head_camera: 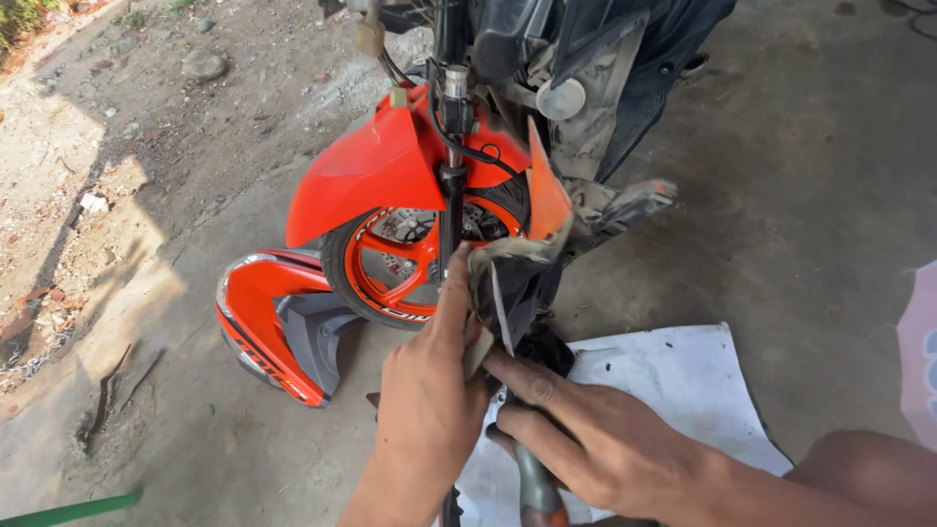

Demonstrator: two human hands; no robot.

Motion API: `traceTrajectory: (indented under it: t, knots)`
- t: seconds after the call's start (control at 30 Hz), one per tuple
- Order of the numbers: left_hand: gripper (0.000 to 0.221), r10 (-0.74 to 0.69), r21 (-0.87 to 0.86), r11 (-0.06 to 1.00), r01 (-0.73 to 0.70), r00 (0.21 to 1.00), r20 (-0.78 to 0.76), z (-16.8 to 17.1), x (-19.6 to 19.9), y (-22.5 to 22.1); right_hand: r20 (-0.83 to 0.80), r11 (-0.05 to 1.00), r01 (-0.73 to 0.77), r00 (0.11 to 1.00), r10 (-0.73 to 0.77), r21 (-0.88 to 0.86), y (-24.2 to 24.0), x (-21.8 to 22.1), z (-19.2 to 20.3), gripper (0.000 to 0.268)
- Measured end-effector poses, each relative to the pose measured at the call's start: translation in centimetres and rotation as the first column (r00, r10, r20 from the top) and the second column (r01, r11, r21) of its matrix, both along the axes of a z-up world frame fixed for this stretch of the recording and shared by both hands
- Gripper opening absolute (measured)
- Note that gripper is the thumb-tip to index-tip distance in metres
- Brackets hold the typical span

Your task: Disassembling the front fairing of a motorcycle using a screwdriver to pry plastic clips

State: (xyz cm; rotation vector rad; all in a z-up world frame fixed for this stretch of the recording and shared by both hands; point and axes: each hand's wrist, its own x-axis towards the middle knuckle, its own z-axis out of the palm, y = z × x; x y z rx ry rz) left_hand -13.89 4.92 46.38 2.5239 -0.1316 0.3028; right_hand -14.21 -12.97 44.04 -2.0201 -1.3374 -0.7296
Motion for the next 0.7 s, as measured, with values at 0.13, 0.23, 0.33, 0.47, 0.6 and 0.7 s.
traceTrajectory:
  t: [0.13, 0.23, 0.33, 0.47, 0.6, 0.7]
  knots:
    - [0.094, 0.038, -0.089, 0.995, -0.043, 0.998, -0.053, 0.0, 0.4, 0.4, -0.049, 0.991, -0.063, 0.996, 0.07, 0.116, 0.0, 0.2, 0.5, 0.022]
    - [0.084, 0.036, -0.073, 0.997, -0.037, 0.999, -0.014, -0.3, 0.3, 0.9, -0.282, 0.996, -0.059, 0.956, 0.075, 0.065, -0.3, 0.6, 1.2, 0.052]
    - [0.08, 0.053, -0.09, 0.995, -0.051, 0.998, 0.017, -0.6, 0.3, 1.3, -0.386, 0.995, -0.066, 0.918, 0.091, 0.076, -0.6, 1.3, 0.2, 0.061]
    - [0.066, 0.111, -0.039, 0.993, -0.107, 0.989, 0.101, -0.3, 0.5, 1.3, -0.466, 0.986, 0.047, 0.884, 0.033, 0.158, -0.6, 1.5, 0.7, 0.052]
    - [0.071, 0.137, -0.018, 0.991, -0.136, 0.987, 0.082, 0.1, 0.6, 1.1, -0.261, 0.957, 0.025, 0.964, 0.054, 0.29, -0.5, 1.4, 1.2, 0.033]
    - [0.069, 0.125, -0.027, 0.992, -0.122, 0.986, 0.111, -0.4, 0.7, 1.2, -0.321, 0.955, -0.031, 0.938, 0.13, 0.294, -0.5, 0.4, 1.5, 0.042]
